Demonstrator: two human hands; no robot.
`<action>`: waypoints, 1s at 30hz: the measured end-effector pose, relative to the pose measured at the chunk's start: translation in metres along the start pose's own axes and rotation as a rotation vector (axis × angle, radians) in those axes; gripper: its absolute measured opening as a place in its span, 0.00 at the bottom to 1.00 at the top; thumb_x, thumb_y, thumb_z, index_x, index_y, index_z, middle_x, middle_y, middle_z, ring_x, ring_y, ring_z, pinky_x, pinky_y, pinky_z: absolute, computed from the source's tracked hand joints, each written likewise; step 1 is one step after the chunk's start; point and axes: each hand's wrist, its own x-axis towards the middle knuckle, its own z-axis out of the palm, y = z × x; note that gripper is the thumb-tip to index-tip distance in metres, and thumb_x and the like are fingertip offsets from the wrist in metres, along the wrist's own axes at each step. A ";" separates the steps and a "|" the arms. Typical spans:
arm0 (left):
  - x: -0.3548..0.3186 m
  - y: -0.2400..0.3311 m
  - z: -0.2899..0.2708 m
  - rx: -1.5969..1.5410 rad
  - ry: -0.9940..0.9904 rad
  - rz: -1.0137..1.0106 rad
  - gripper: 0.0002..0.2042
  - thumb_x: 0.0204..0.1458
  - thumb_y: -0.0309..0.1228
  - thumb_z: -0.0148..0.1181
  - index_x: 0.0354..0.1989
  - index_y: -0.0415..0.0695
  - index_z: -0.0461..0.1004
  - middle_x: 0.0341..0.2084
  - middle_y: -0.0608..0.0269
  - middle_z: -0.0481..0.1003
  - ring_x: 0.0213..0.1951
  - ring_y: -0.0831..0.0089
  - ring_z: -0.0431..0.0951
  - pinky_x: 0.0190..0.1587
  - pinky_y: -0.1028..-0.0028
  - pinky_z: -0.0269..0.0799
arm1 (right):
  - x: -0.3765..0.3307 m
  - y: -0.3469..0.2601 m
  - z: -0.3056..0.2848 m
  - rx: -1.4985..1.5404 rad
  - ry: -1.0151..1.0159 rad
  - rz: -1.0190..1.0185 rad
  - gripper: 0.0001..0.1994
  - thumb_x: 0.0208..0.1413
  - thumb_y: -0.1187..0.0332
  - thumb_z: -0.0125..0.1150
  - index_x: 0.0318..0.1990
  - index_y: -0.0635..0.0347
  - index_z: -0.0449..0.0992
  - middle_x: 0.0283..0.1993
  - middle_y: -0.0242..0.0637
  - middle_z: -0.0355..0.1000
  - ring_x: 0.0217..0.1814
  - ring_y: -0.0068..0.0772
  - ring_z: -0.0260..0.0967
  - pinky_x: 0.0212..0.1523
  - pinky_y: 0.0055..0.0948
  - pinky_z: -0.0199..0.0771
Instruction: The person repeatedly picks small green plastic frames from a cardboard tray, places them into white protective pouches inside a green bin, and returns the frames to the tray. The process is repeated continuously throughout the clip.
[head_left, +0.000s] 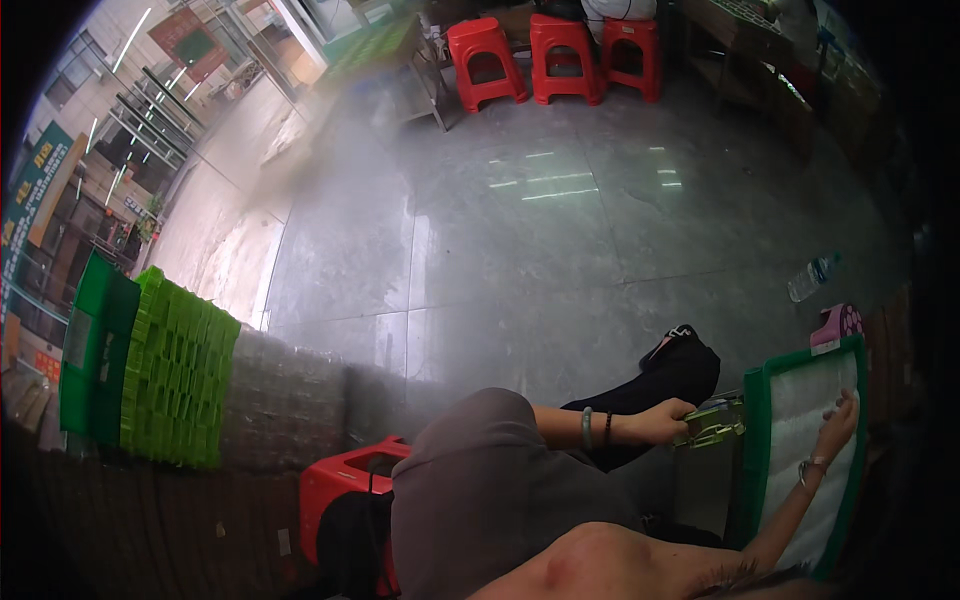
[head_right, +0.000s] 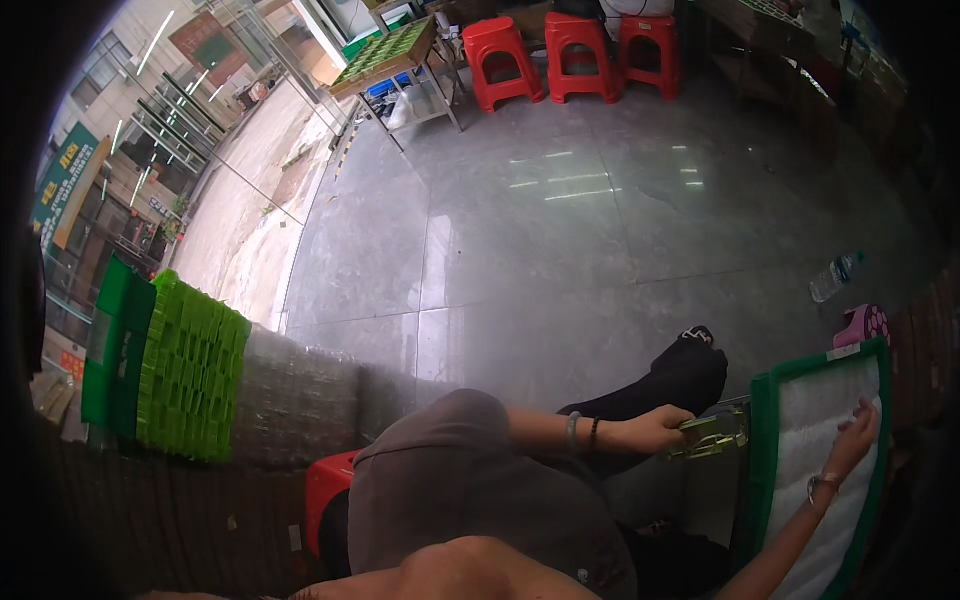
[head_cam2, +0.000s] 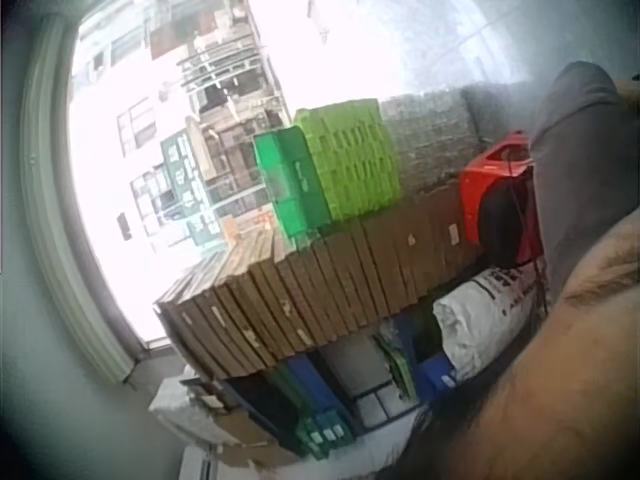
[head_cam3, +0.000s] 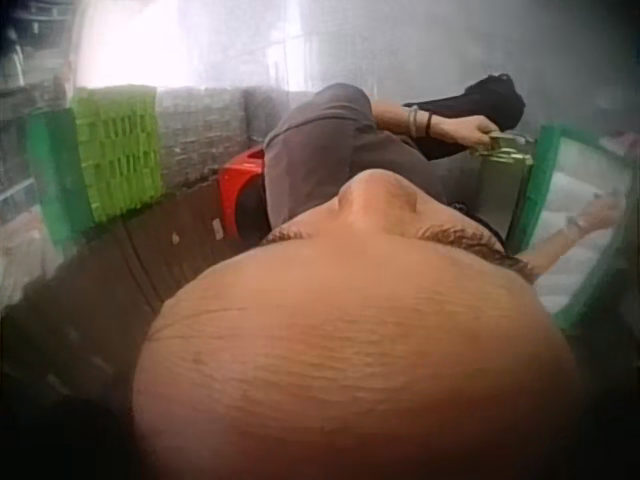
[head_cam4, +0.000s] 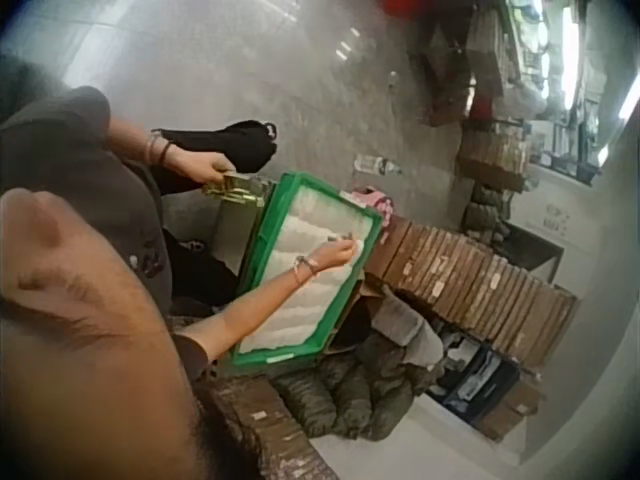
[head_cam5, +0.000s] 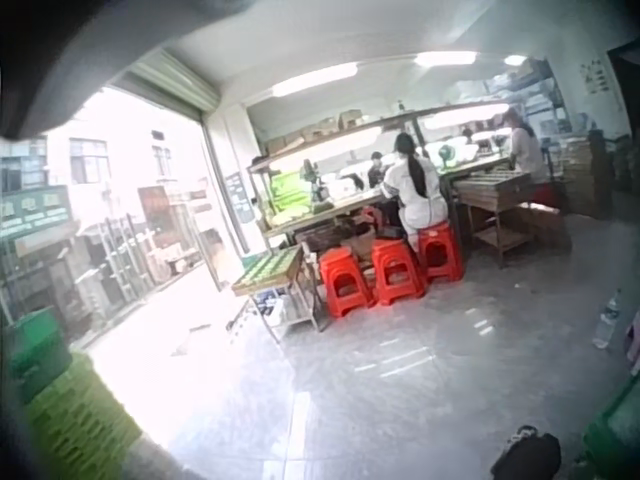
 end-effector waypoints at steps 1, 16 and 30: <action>0.005 -0.009 0.004 -0.015 -0.019 0.037 0.13 0.53 0.25 0.49 0.46 0.36 0.69 0.32 0.63 0.74 0.33 0.77 0.76 0.33 0.75 0.74 | -0.013 -0.004 -0.017 0.120 0.018 0.027 0.12 0.61 0.67 0.50 0.48 0.62 0.71 0.41 0.32 0.70 0.27 0.19 0.60 0.25 0.20 0.60; 0.023 0.008 0.006 -0.331 -0.218 -0.329 0.28 0.63 0.51 0.34 0.62 0.42 0.57 0.39 0.55 0.73 0.34 0.67 0.78 0.37 0.74 0.74 | -0.234 -0.076 0.045 0.176 0.257 -0.135 0.06 0.52 0.78 0.61 0.38 0.65 0.77 0.33 0.38 0.76 0.34 0.24 0.75 0.35 0.21 0.73; 0.018 0.019 0.016 -0.118 -0.277 -0.191 0.27 0.64 0.49 0.30 0.62 0.41 0.56 0.40 0.52 0.72 0.37 0.65 0.78 0.39 0.73 0.74 | -0.240 -0.072 0.060 -0.312 0.289 -0.402 0.09 0.46 0.75 0.62 0.37 0.57 0.77 0.30 0.34 0.74 0.42 0.38 0.68 0.44 0.36 0.67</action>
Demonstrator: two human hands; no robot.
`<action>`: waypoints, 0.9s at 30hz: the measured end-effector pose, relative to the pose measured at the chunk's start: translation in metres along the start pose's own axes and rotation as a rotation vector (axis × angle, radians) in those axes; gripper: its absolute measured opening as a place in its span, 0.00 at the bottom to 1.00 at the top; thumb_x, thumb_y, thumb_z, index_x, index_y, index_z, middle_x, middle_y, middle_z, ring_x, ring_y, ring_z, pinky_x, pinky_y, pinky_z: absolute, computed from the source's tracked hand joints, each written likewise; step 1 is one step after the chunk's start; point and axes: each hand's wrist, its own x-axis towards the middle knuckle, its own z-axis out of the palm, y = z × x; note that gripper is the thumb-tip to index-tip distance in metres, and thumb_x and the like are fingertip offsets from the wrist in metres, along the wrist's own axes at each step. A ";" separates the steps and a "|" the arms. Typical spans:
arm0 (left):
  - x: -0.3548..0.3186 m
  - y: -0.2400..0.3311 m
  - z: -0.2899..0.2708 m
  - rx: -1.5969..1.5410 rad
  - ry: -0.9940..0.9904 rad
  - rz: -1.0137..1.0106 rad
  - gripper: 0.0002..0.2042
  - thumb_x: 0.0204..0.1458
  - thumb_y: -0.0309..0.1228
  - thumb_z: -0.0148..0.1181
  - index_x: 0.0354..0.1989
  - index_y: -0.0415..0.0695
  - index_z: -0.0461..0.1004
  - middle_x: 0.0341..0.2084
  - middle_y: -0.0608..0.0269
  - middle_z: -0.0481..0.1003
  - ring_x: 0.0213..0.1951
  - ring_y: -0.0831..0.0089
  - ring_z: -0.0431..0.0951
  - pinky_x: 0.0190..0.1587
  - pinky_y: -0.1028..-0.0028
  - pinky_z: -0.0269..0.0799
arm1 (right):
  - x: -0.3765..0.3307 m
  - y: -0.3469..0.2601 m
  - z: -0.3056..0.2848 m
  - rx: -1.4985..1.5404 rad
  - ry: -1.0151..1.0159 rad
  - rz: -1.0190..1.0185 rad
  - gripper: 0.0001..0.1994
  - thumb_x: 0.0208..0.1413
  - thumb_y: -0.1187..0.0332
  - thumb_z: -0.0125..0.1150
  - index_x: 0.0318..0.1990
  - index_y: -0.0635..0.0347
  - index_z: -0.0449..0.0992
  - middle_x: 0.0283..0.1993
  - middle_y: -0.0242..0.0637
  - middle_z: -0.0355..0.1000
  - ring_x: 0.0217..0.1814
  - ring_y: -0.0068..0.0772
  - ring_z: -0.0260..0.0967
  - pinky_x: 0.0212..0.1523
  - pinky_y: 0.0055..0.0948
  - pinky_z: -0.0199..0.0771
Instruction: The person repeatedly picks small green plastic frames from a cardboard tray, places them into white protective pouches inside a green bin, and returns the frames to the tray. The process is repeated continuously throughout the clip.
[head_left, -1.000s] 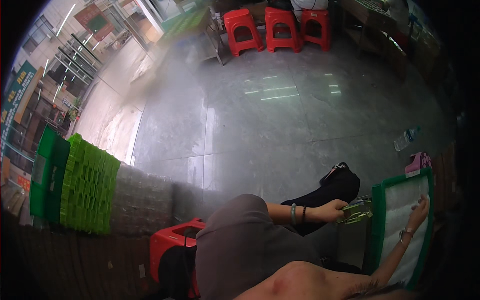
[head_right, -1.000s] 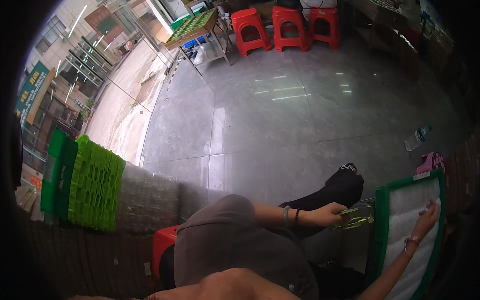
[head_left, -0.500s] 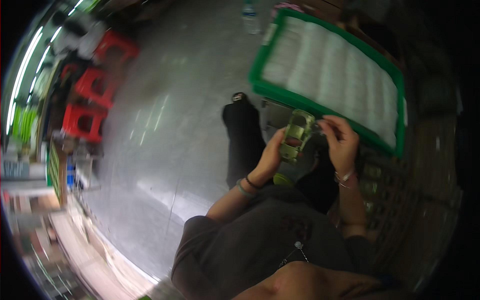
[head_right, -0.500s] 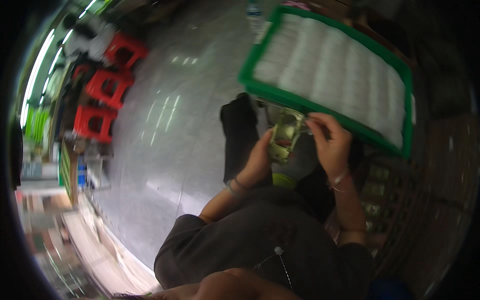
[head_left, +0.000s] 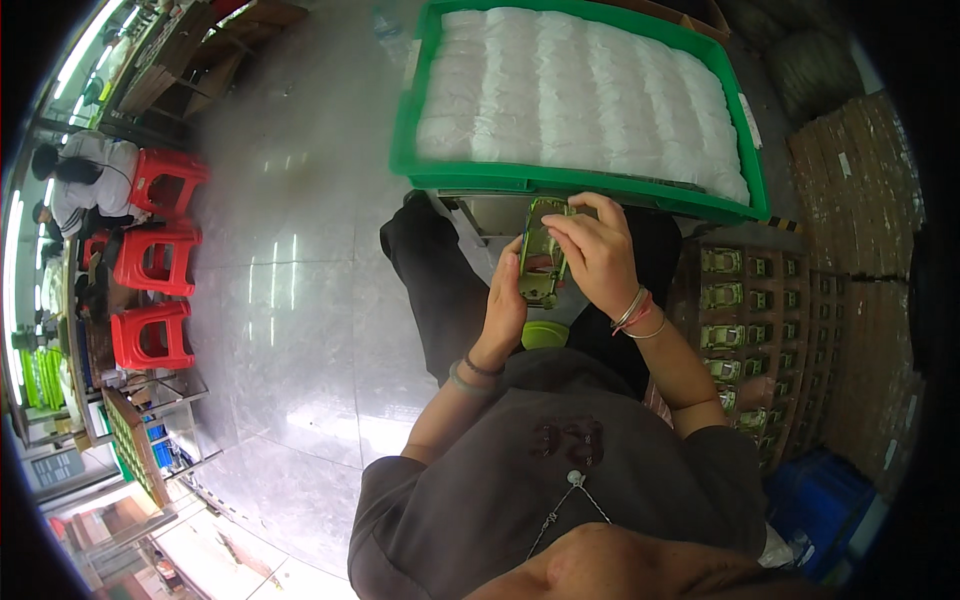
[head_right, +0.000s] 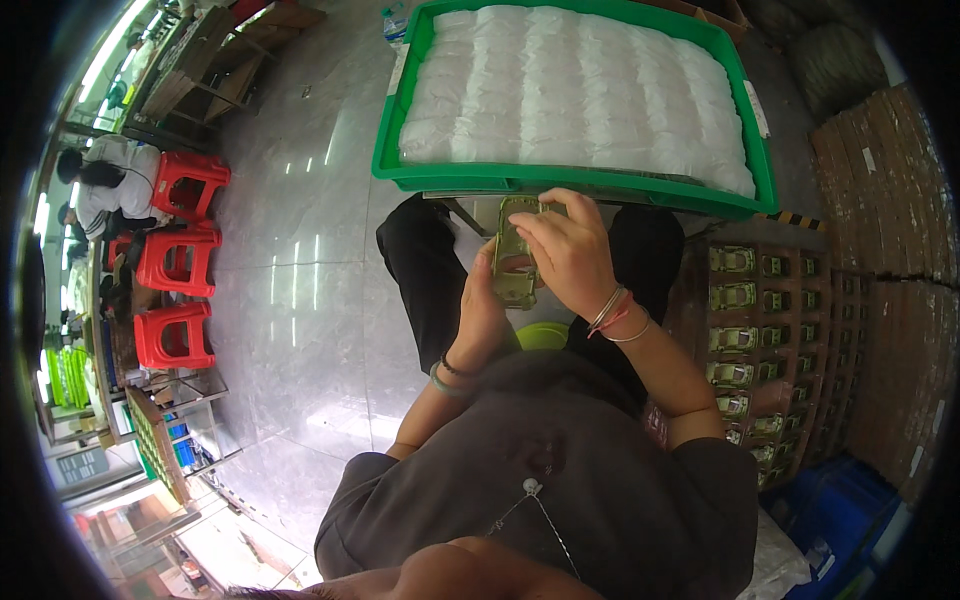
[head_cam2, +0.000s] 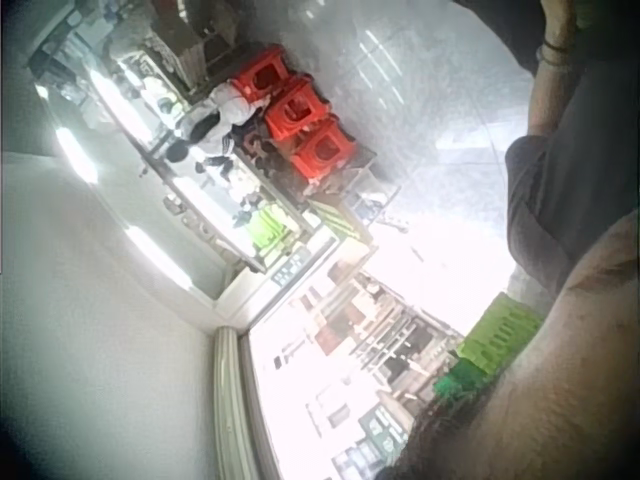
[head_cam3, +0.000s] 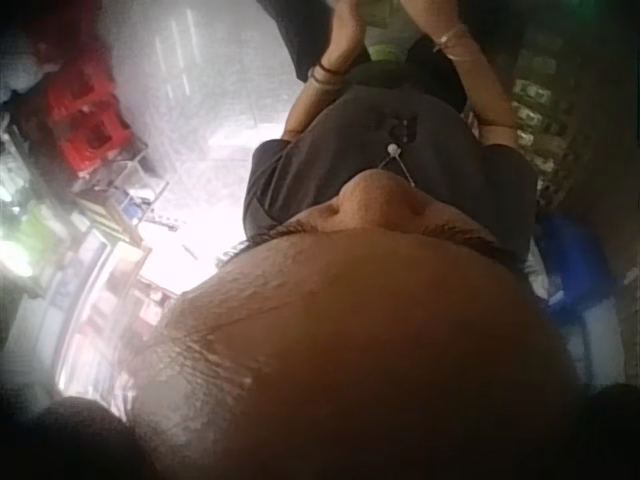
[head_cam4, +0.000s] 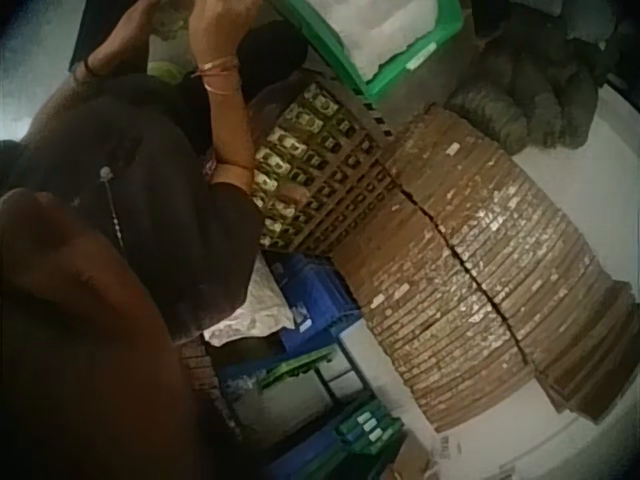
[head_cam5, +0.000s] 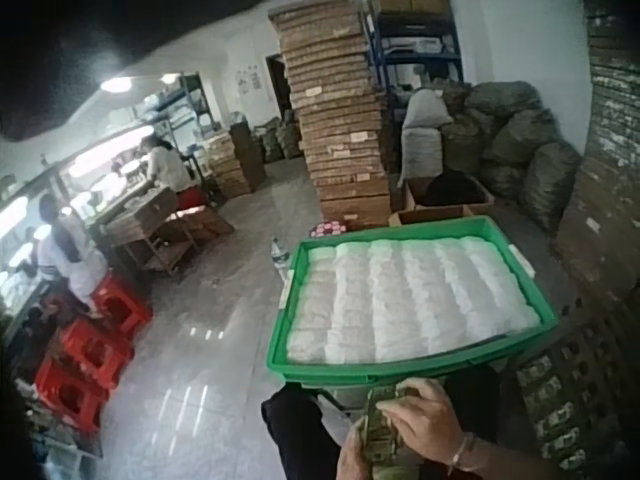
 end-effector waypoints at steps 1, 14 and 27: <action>0.000 -0.001 0.000 -0.006 0.008 -0.013 0.27 0.64 0.49 0.30 0.61 0.41 0.56 0.40 0.52 0.72 0.36 0.65 0.78 0.39 0.73 0.74 | 0.001 0.004 -0.001 0.041 -0.028 0.012 0.09 0.46 0.74 0.62 0.37 0.57 0.77 0.30 0.35 0.74 0.44 0.39 0.68 0.46 0.37 0.67; 0.001 -0.002 0.004 0.035 -0.023 0.008 0.25 0.65 0.47 0.31 0.60 0.39 0.57 0.38 0.52 0.73 0.34 0.66 0.78 0.37 0.74 0.74 | -0.002 0.006 0.012 -0.106 0.099 0.029 0.09 0.47 0.75 0.62 0.37 0.59 0.75 0.47 0.40 0.67 0.46 0.46 0.68 0.47 0.38 0.69; 0.011 -0.032 0.009 0.086 0.096 -0.006 0.10 0.62 0.27 0.44 0.50 0.38 0.65 0.39 0.62 0.71 0.38 0.77 0.72 0.39 0.78 0.68 | -0.046 0.001 0.033 0.137 -0.197 0.199 0.15 0.44 0.80 0.57 0.42 0.60 0.72 0.51 0.41 0.66 0.44 0.44 0.72 0.39 0.37 0.75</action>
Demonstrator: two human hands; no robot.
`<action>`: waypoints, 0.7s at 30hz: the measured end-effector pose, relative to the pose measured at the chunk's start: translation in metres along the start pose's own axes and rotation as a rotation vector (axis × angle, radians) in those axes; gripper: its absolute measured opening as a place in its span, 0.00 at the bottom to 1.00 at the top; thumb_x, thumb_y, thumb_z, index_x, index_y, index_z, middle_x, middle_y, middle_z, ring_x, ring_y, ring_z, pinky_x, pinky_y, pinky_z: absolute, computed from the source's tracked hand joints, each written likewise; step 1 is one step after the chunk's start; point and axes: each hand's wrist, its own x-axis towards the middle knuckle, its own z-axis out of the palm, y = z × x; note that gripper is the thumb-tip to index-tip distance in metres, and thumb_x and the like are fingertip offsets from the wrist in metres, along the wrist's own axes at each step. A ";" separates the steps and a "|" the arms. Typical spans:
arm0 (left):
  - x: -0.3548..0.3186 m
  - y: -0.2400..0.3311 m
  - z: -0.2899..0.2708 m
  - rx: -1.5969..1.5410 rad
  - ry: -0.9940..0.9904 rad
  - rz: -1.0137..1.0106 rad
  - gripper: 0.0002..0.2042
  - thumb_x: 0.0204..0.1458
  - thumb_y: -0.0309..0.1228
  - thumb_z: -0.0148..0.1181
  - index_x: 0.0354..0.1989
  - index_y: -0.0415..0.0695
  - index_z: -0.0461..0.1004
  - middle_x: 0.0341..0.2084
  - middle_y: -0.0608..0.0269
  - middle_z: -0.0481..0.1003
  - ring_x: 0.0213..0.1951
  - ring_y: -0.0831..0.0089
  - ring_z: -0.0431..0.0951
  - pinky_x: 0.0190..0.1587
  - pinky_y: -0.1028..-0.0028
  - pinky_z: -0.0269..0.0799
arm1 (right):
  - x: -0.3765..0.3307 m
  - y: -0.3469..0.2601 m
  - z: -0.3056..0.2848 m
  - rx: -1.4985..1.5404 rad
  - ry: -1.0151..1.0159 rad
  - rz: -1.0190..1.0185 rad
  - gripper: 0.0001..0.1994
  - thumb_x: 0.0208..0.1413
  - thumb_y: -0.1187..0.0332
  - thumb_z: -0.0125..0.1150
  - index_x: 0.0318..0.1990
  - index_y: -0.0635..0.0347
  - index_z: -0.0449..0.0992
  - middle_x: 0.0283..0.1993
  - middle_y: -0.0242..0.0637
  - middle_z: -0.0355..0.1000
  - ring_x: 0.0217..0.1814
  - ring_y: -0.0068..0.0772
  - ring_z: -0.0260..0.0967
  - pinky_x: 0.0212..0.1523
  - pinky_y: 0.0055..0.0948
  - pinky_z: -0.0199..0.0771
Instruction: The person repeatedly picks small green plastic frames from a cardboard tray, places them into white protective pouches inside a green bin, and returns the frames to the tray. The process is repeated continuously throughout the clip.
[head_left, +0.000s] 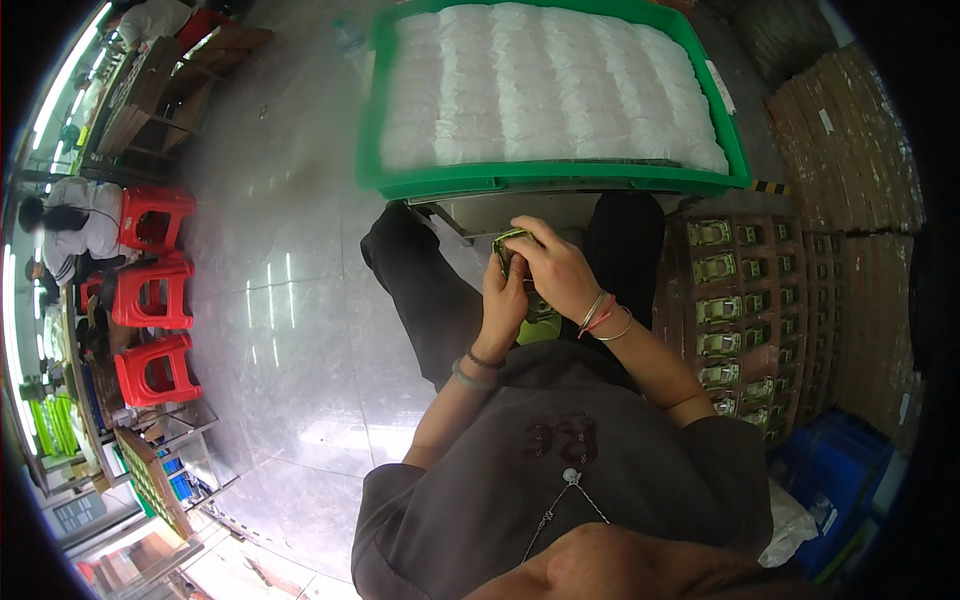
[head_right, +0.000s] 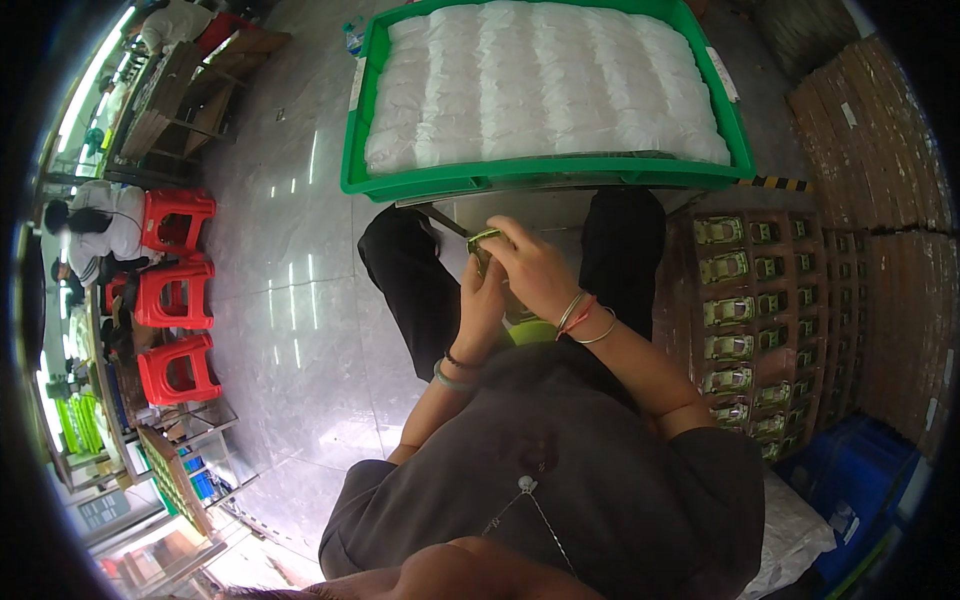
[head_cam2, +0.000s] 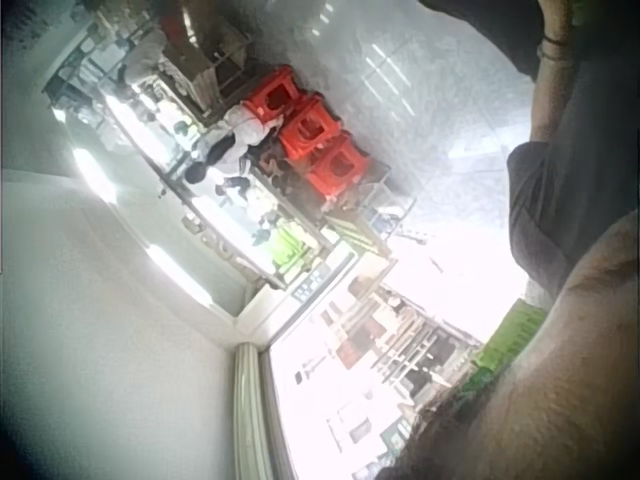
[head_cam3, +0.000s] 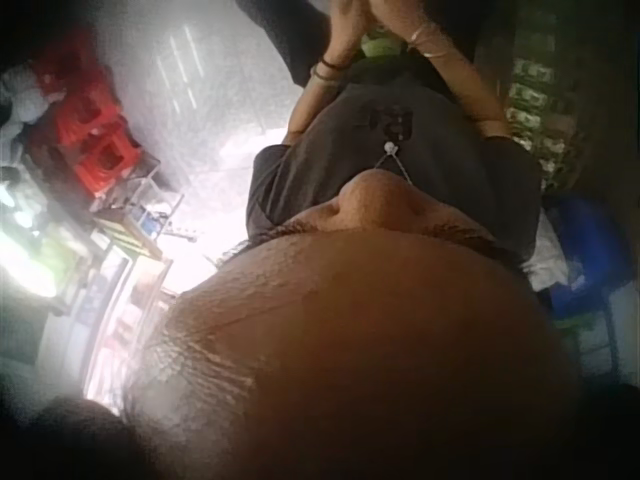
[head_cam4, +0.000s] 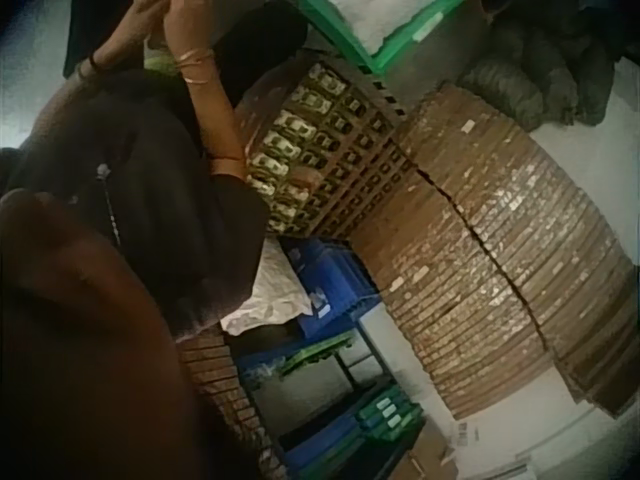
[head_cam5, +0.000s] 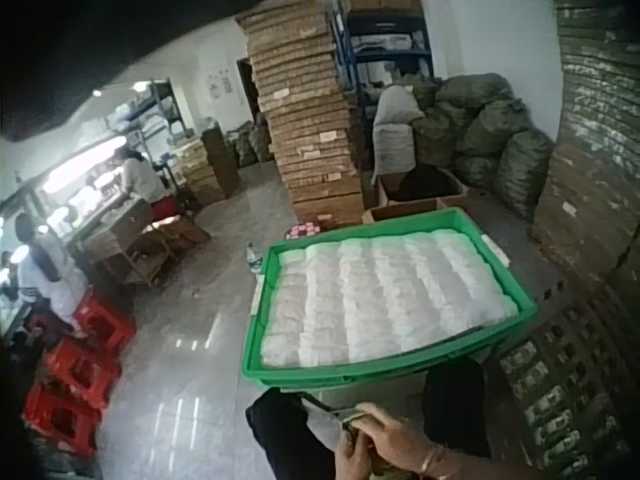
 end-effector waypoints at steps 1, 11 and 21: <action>0.001 -0.001 -0.001 0.063 -0.016 0.035 0.10 0.61 0.26 0.44 0.50 0.38 0.64 0.39 0.62 0.71 0.38 0.76 0.72 0.39 0.77 0.68 | -0.006 0.001 0.003 0.016 0.091 -0.007 0.14 0.45 0.80 0.57 0.42 0.60 0.72 0.51 0.41 0.66 0.44 0.45 0.72 0.39 0.36 0.75; 0.011 -0.006 0.009 0.226 -0.069 0.223 0.12 0.58 0.19 0.41 0.48 0.35 0.64 0.40 0.55 0.71 0.40 0.70 0.73 0.42 0.74 0.69 | -0.025 0.014 0.002 0.204 0.184 0.354 0.09 0.56 0.72 0.55 0.44 0.65 0.69 0.36 0.47 0.70 0.36 0.49 0.70 0.34 0.37 0.69; 0.013 -0.001 0.023 0.348 -0.117 0.283 0.09 0.58 0.20 0.41 0.44 0.35 0.67 0.38 0.53 0.74 0.41 0.66 0.75 0.43 0.71 0.69 | -0.030 0.012 -0.001 0.294 0.333 0.419 0.06 0.55 0.70 0.56 0.34 0.63 0.69 0.31 0.47 0.69 0.32 0.52 0.69 0.31 0.39 0.67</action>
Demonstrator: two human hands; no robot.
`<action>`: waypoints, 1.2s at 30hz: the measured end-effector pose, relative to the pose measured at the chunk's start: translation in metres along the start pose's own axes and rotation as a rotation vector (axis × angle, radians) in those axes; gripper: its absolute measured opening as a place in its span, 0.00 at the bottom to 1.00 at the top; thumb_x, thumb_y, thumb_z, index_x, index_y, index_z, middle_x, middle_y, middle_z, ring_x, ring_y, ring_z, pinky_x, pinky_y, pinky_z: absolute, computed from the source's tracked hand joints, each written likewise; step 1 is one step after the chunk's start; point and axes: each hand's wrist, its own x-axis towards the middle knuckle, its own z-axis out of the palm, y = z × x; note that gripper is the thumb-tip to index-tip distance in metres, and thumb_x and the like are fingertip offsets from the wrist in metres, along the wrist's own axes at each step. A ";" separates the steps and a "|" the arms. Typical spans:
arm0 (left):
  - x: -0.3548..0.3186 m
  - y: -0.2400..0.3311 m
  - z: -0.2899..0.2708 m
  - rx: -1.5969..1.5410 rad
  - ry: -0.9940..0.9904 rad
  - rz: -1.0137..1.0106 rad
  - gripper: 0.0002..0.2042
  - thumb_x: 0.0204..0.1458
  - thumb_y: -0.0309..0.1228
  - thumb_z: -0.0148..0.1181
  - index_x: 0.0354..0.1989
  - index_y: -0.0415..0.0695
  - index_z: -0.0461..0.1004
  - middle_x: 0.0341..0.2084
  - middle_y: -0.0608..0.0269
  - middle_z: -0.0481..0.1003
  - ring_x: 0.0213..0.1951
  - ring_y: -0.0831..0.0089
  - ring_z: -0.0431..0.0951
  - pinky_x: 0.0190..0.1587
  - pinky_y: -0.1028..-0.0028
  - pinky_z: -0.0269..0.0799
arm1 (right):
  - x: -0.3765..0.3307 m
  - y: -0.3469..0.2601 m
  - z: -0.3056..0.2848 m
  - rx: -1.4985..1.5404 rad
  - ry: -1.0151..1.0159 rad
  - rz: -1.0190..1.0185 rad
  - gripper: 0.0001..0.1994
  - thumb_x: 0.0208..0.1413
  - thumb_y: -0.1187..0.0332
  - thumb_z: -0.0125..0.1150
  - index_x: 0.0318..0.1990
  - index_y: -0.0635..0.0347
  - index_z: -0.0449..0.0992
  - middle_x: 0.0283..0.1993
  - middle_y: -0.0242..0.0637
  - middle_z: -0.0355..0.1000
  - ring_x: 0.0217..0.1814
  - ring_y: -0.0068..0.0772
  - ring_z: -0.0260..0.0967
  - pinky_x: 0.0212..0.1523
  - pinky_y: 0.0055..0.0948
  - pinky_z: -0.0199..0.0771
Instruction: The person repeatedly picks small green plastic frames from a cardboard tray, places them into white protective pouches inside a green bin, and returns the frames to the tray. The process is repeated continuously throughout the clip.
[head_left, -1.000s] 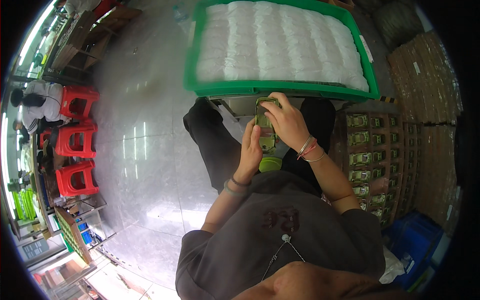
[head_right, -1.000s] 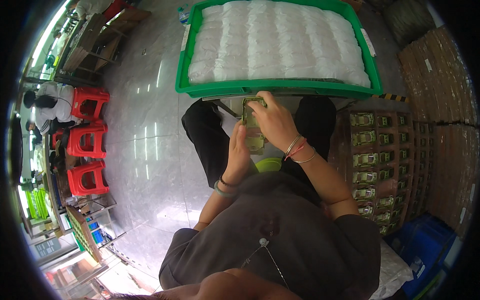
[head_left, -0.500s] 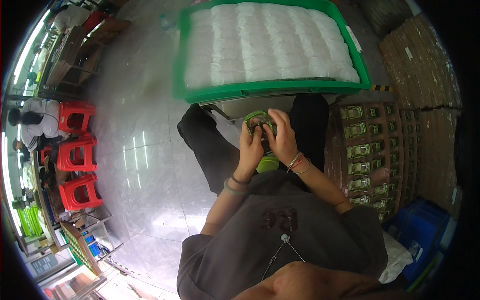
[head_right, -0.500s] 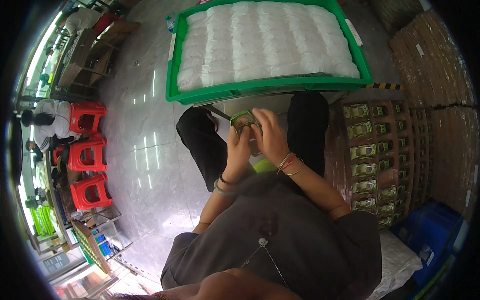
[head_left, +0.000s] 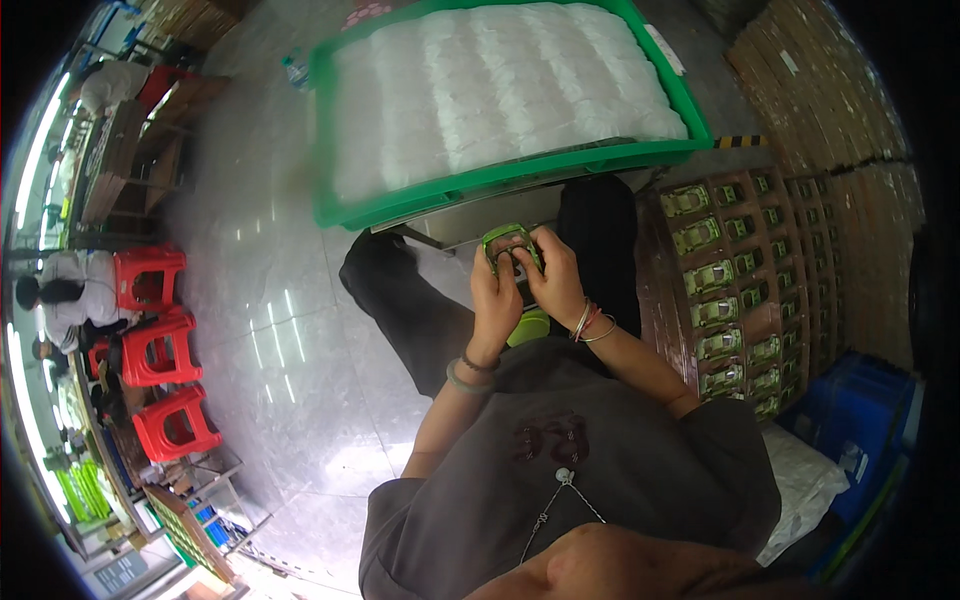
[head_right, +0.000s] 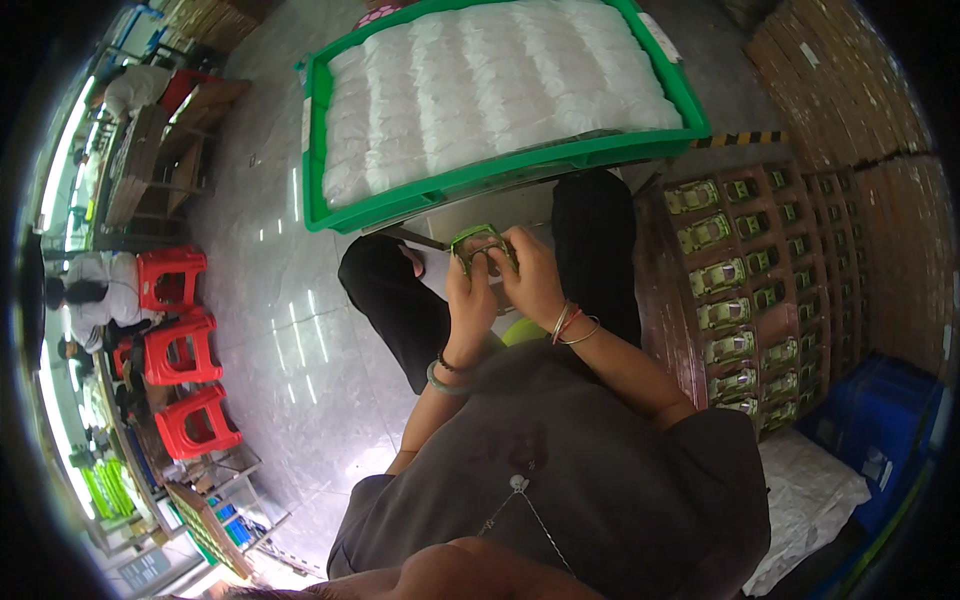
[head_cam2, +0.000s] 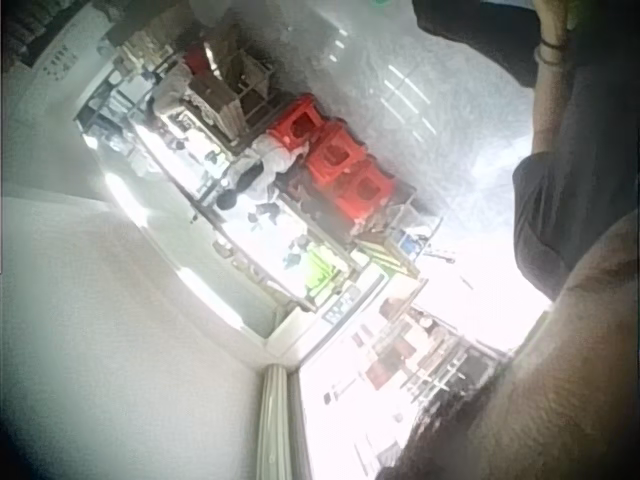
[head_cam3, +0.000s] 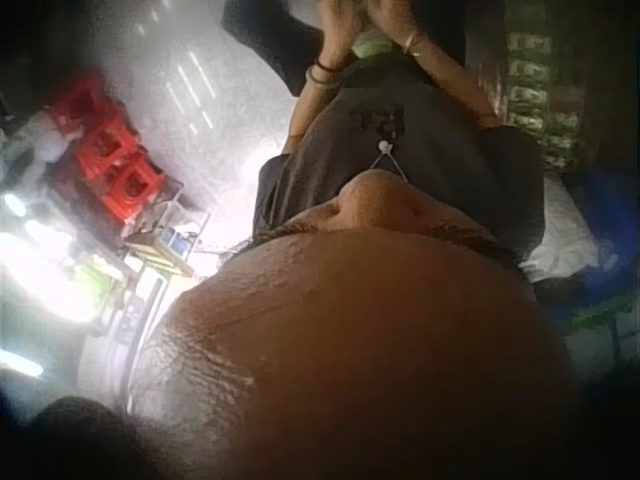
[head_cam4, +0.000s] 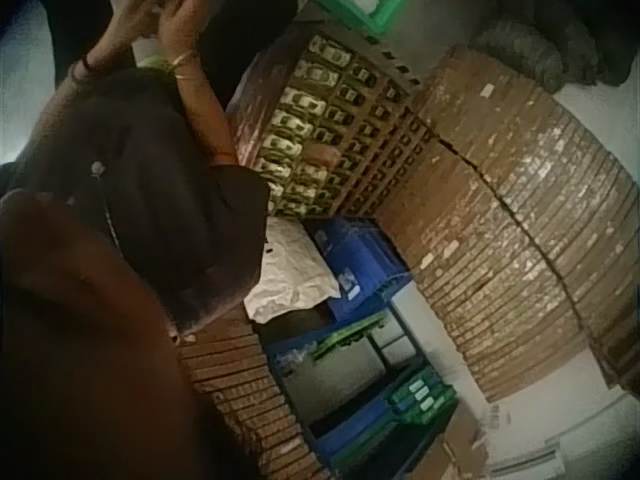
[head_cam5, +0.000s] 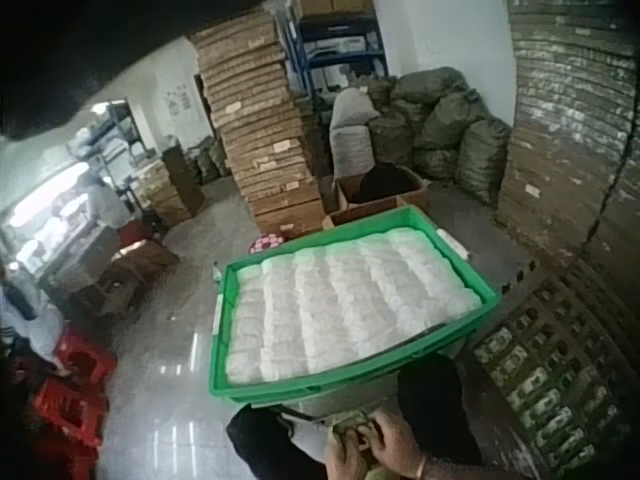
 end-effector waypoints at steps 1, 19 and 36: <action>0.001 0.000 0.002 0.031 -0.001 -0.008 0.09 0.58 0.21 0.42 0.43 0.35 0.68 0.37 0.53 0.74 0.39 0.66 0.75 0.42 0.71 0.69 | -0.002 0.001 -0.002 0.007 0.012 0.032 0.07 0.55 0.69 0.56 0.34 0.63 0.69 0.32 0.46 0.69 0.33 0.52 0.69 0.31 0.40 0.68; 0.003 -0.044 0.011 0.223 -0.364 -0.171 0.15 0.58 0.28 0.52 0.52 0.36 0.69 0.49 0.55 0.70 0.50 0.68 0.70 0.48 0.72 0.68 | -0.187 0.247 -0.312 -0.238 1.114 0.881 0.18 0.49 0.64 0.65 0.45 0.66 0.76 0.32 0.43 0.76 0.27 0.32 0.73 0.27 0.34 0.71; -0.004 -0.039 -0.002 0.277 -0.326 -0.158 0.12 0.57 0.29 0.52 0.45 0.37 0.73 0.45 0.53 0.73 0.47 0.63 0.73 0.47 0.69 0.68 | -0.174 0.281 -0.386 -1.231 0.544 0.889 0.15 0.50 0.66 0.60 0.45 0.60 0.75 0.49 0.48 0.70 0.54 0.48 0.67 0.54 0.44 0.68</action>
